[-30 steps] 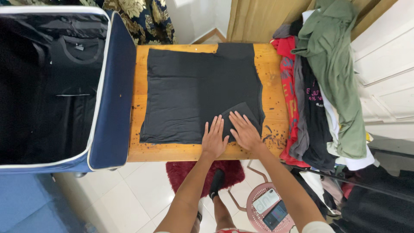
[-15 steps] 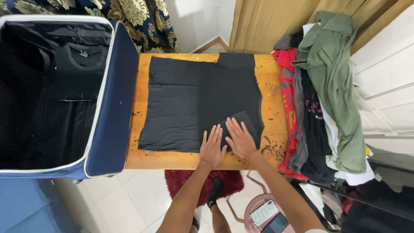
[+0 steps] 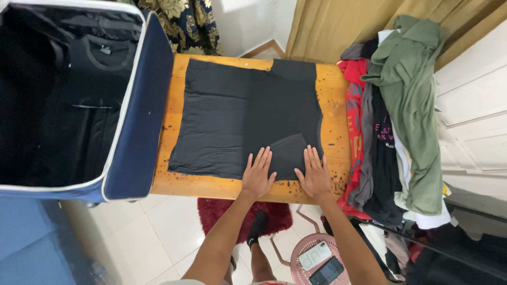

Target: The person folds a black t-shirt on a wooden table, smoothing it out and folding it into a compact rectangle before placing it into an open suitcase. They then pick up a green t-shirt and begin to unfold and smooth it on the table.

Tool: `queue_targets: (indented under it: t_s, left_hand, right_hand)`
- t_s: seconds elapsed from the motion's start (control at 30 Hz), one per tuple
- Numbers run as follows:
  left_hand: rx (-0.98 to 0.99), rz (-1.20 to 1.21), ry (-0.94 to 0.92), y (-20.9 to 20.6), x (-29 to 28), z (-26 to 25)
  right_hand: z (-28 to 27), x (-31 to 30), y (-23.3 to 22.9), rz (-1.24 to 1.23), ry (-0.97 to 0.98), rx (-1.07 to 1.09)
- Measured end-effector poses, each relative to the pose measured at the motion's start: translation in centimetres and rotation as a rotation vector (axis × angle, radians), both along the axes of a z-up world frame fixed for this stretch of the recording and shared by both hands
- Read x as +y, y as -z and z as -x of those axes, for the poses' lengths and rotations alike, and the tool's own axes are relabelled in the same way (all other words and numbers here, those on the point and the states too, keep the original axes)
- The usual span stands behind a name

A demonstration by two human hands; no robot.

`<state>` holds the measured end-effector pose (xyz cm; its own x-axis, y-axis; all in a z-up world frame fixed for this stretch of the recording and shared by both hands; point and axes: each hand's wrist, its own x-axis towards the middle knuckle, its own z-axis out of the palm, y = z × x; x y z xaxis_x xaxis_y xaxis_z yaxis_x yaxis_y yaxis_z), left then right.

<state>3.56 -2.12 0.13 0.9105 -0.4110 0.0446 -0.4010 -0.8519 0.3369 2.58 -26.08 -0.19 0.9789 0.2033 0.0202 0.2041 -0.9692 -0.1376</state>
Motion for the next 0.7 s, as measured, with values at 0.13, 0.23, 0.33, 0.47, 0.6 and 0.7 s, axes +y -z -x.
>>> queue_targets:
  t_s: [0.13, 0.23, 0.33, 0.47, 0.6, 0.7]
  left_hand:
    - [0.070, 0.037, 0.019, -0.3, 0.9, -0.3]
    - [0.091, 0.031, -0.017, 0.0, 3.3, -0.4]
    - [0.065, -0.013, -0.059, 1.1, 7.4, -1.0]
    - [0.054, -0.099, -0.204, 2.0, 14.1, -0.7]
    - [0.073, -0.177, -0.372, 2.4, 19.3, 0.3]
    - [0.078, -0.171, -0.488, 2.8, 19.8, 1.1]
  right_hand:
    - [-0.2, 0.2, 0.2, 0.015, 0.001, 0.009]
    - [-0.4, 0.2, 0.2, 0.032, 0.007, 0.046]
    - [-0.4, 0.2, 0.4, 0.080, 0.022, 0.075]
    - [-0.4, 0.2, 0.9, 0.157, 0.018, 0.074]
    - [-0.5, 0.3, 1.1, 0.191, 0.023, 0.086]
    - [-1.0, 0.6, 0.1, 0.200, 0.050, 0.139]
